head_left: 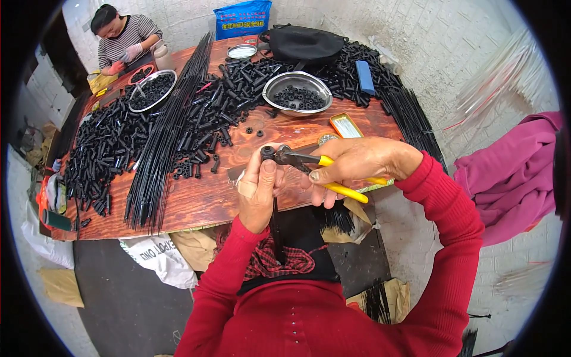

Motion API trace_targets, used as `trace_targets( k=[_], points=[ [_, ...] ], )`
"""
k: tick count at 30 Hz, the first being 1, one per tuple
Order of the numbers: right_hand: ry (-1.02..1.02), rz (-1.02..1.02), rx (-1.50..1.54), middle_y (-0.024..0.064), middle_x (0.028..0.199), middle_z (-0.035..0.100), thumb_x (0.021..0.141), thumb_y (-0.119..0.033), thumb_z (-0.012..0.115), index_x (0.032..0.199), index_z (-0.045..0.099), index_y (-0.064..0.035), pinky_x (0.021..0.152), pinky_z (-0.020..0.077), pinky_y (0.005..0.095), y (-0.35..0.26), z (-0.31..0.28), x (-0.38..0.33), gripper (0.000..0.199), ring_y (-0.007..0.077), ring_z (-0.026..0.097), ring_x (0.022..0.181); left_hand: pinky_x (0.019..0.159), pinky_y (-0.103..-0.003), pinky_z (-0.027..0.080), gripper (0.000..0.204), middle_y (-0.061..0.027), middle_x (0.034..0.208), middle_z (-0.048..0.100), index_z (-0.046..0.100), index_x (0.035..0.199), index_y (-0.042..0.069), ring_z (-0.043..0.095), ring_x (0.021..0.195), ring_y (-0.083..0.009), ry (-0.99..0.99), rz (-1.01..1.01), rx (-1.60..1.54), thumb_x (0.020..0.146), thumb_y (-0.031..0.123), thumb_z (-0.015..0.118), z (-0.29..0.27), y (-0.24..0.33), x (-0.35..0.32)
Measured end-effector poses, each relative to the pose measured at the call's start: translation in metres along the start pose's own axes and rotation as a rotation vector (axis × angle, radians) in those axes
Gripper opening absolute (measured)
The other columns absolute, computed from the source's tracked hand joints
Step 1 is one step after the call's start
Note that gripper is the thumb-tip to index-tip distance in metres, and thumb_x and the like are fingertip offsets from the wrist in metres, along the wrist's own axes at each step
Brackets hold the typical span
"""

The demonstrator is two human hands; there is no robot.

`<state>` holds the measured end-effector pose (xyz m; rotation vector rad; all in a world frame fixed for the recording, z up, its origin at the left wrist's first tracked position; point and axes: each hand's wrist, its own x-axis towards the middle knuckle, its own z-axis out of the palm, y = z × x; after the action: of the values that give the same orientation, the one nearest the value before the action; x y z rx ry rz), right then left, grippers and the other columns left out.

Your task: Manually assembling and trimming bundles of black electrical wires using pliers.

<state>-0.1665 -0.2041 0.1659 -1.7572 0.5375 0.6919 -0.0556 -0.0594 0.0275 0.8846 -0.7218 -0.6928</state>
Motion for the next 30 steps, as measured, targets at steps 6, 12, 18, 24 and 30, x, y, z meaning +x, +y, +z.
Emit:
trace_targets(
  k=[6,12,18,24,30],
  points=[
    [0.064,0.056,-0.135,0.0117,0.087,0.069,0.098,-0.022,0.047,0.094,0.060,0.0024,0.048,0.0455,0.0221,-0.003,0.003,0.001,0.028,0.0128,0.067,0.071,0.050,-0.021,0.029,0.036,0.0046,0.065,0.040,0.051,0.125,0.004,0.034,0.057,-0.0034,0.056,0.086,0.137,0.102,0.031,0.044,0.007,-0.001,0.001],
    [0.390,-0.098,-0.342,0.0155,0.069,0.066,0.094,-0.024,0.051,0.081,0.062,0.0043,0.055,0.0485,0.0360,0.003,0.021,0.021,0.033,0.0236,0.065,0.062,0.048,-0.021,0.027,0.035,0.0063,0.063,0.038,0.051,0.127,0.005,0.033,0.054,-0.0025,0.181,0.150,0.284,0.103,0.029,0.041,0.009,-0.010,0.009],
    [0.771,-0.252,-0.654,0.0294,0.072,0.060,0.085,-0.019,0.057,0.080,0.061,0.0065,0.062,0.0469,0.0494,0.022,0.036,0.073,0.027,0.0452,0.062,0.071,0.048,-0.019,0.026,0.037,0.0070,0.064,0.038,0.050,0.131,0.007,0.033,0.054,-0.0016,0.225,0.112,0.228,0.103,0.030,0.041,-0.008,-0.020,0.023],
    [0.514,-0.333,-0.492,0.0171,0.071,0.061,0.092,-0.021,0.053,0.091,0.058,0.0058,0.059,0.0489,0.0427,0.019,0.017,0.064,0.027,0.0294,0.064,0.063,0.051,-0.019,0.026,0.047,0.0056,0.068,0.036,0.047,0.134,0.004,0.030,0.056,-0.0032,0.095,0.009,-0.159,0.103,0.039,0.038,-0.021,-0.009,0.018],
    [0.307,-0.243,-0.539,0.0084,0.070,0.061,0.095,-0.022,0.052,0.093,0.059,0.0032,0.059,0.0501,0.0326,-0.006,0.004,0.041,0.026,0.0178,0.062,0.063,0.053,-0.018,0.027,0.041,0.0043,0.069,0.038,0.052,0.122,0.004,0.032,0.059,-0.0038,0.039,-0.037,-0.225,0.102,0.038,0.040,-0.028,-0.004,0.012]
  ],
)
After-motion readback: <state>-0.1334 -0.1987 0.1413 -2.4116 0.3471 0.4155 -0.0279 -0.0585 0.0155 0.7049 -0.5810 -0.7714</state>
